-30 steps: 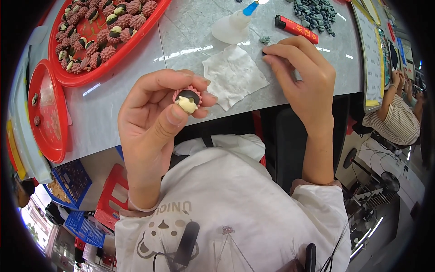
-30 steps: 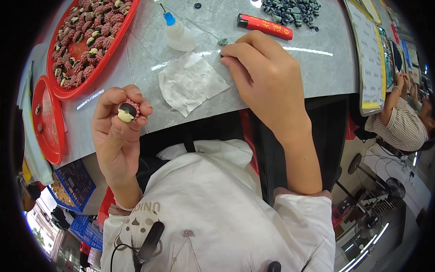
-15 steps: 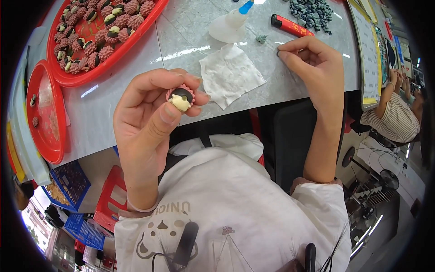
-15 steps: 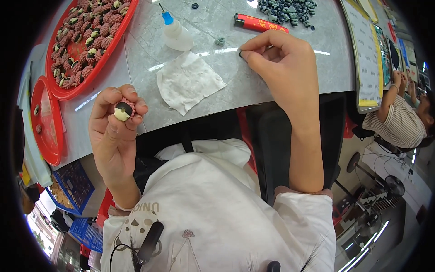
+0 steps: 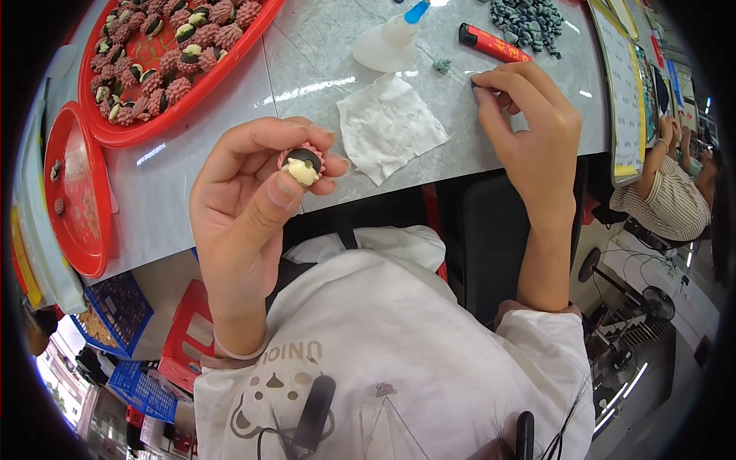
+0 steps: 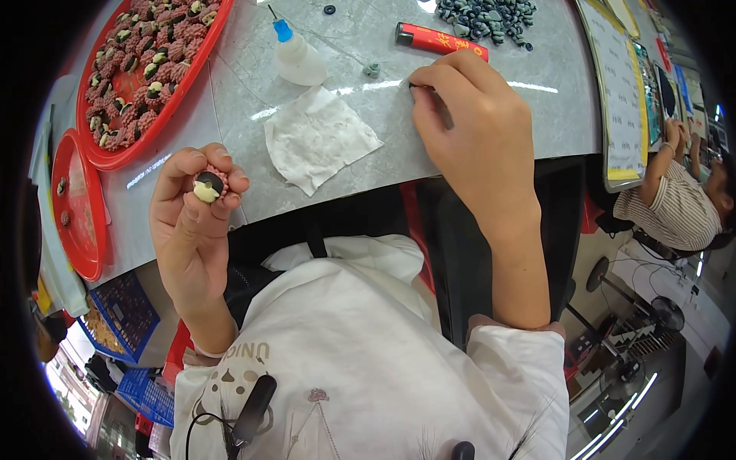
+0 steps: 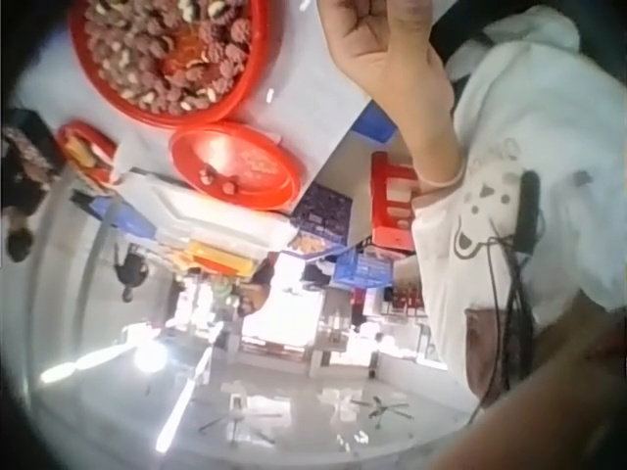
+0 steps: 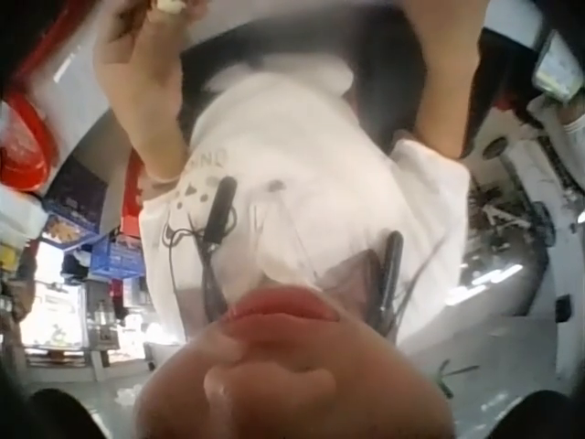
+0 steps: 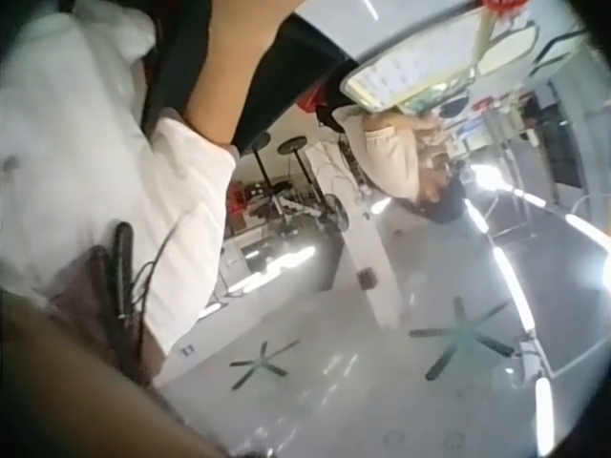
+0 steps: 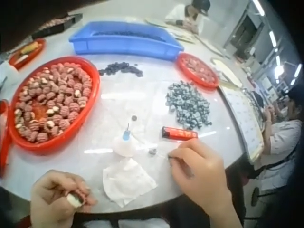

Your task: The person assembles small figurines by applying glue from a bottle onto figurine heads and attaching body pieces to them by hand, then sets the assembled figurines onto a tray.

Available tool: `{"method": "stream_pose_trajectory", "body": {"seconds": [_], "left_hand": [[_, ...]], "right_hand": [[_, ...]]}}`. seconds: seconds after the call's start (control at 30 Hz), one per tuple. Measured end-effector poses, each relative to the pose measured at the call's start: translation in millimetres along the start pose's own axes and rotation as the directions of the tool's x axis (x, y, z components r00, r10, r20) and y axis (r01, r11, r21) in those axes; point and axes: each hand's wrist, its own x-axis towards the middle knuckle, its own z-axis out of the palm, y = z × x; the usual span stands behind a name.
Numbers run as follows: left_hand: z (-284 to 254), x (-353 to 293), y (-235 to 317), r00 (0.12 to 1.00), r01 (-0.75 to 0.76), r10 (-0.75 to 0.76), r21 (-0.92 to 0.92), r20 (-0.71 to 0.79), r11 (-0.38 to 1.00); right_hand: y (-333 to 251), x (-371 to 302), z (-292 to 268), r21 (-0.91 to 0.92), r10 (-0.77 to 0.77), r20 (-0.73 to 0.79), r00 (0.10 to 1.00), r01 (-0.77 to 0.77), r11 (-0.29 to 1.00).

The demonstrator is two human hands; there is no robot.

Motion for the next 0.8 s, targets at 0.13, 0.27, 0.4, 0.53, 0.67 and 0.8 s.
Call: {"method": "stream_pose_trajectory", "body": {"seconds": [0.13, 0.27, 0.4, 0.53, 0.67, 0.8], "left_hand": [[-1, -1, 2, 0.999, 0.025, -0.025, 0.032, 0.023, 0.999], [-1, -1, 1, 1.000, 0.013, -0.013, 0.044, 0.020, 0.999], [0, 0, 0, 0.999, -0.038, 0.038, -0.026, -0.026, 0.999], [0, -2, 1, 0.999, -0.038, 0.036, -0.048, -0.032, 0.998], [-3, -1, 2, 0.998, -0.053, 0.052, -0.029, -0.045, 0.998], [-2, 0, 1, 0.998, -0.040, 0.039, -0.007, -0.041, 0.999]], "right_hand": [[2, 0, 6, -0.100, -0.086, -0.052, 0.995, 0.080, 0.992], [10, 2, 8, -0.084, -0.116, -0.046, 0.992, 0.112, 0.990], [7, 9, 5, 0.038, -0.078, -0.052, 0.996, 0.080, 0.996], [5, 13, 4, 0.080, -0.062, -0.021, 0.998, 0.063, 0.995], [8, 10, -9, 0.175, 0.061, -0.012, 0.998, -0.058, 0.983], [7, 8, -11, 0.167, 0.109, 0.056, 0.992, -0.117, 0.979]]}}
